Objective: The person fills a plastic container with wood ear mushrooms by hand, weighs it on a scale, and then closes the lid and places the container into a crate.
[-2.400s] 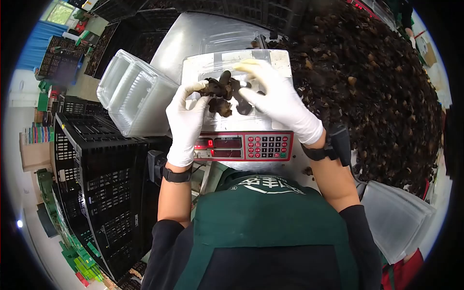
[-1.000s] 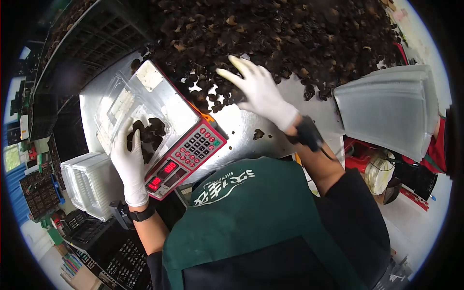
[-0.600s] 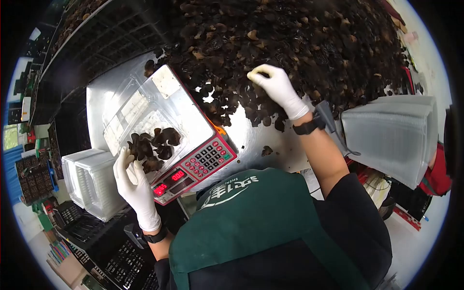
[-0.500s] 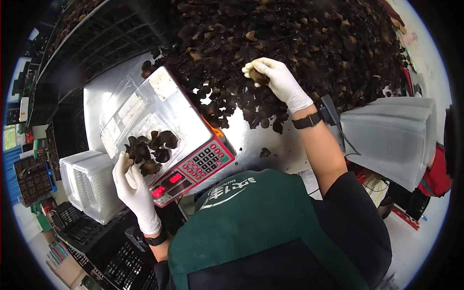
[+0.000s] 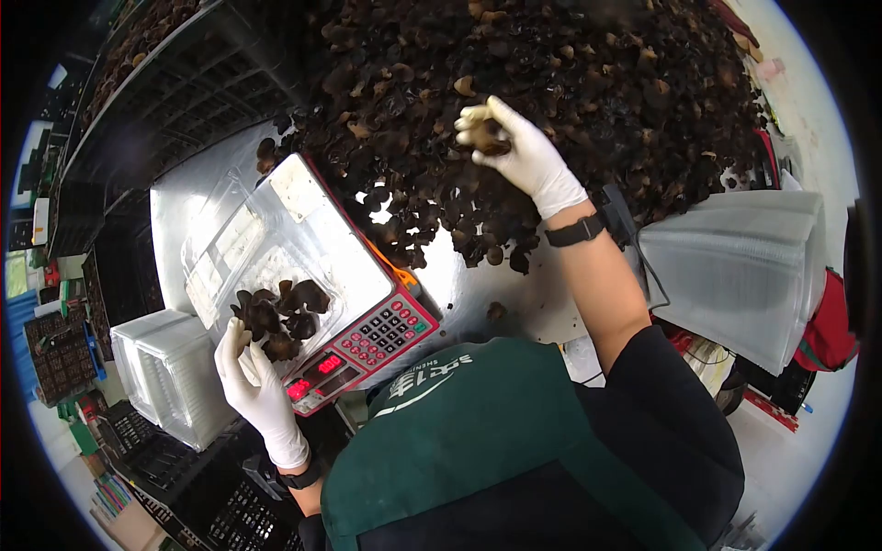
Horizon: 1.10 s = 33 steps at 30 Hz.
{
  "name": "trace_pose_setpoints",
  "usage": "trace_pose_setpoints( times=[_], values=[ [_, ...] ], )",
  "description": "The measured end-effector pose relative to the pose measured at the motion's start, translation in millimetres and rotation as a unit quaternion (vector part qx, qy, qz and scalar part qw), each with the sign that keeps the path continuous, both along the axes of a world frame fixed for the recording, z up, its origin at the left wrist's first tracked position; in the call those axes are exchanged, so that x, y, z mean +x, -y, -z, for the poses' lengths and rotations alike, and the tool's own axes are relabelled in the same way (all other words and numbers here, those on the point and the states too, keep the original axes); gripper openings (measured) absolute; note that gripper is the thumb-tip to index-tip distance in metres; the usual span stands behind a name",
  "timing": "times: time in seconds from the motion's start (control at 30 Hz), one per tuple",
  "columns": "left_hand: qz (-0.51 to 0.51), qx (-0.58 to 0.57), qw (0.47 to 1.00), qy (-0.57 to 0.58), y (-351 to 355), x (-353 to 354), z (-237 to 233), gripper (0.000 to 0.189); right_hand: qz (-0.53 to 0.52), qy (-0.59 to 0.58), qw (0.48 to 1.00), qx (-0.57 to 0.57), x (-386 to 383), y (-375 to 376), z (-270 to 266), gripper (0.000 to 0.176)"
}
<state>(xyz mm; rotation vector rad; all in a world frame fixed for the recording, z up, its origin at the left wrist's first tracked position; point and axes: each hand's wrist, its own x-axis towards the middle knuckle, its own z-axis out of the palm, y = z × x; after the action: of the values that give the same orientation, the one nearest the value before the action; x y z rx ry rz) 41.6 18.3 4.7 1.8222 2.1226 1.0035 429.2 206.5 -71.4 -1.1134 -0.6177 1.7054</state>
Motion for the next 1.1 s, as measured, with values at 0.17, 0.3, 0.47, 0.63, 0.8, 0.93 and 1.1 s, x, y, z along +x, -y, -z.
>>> trace_pose_setpoints(
  times=[0.17,0.3,0.47,0.63,0.8,0.93,1.1],
  values=[
    [-0.005,0.002,1.0,0.019,1,1,-2,0.038,0.129,0.519,0.789,0.304,12,-53,24,0.028],
    [-0.002,0.003,1.0,-0.006,-1,3,-6,0.036,-0.044,0.682,0.65,0.332,-5,-56,30,0.019],
    [-0.016,0.003,0.999,-0.034,3,-1,-6,0.035,-0.029,0.677,0.641,0.359,-30,-65,7,0.014],
    [-0.02,0.011,1.0,-0.017,0,3,-8,0.038,-0.048,0.681,0.613,0.397,-71,-79,12,0.022],
    [-0.02,0.009,0.999,-0.041,2,0,-8,0.034,-0.053,0.652,0.654,0.38,-100,-98,23,0.029],
    [-0.026,0.014,0.998,-0.056,4,-5,-6,0.034,-0.067,0.604,0.722,0.331,-92,-108,25,0.028],
    [-0.027,0.011,0.998,-0.05,3,-5,-1,0.035,-0.118,0.527,0.793,0.282,-69,-105,22,0.031]
  ],
)
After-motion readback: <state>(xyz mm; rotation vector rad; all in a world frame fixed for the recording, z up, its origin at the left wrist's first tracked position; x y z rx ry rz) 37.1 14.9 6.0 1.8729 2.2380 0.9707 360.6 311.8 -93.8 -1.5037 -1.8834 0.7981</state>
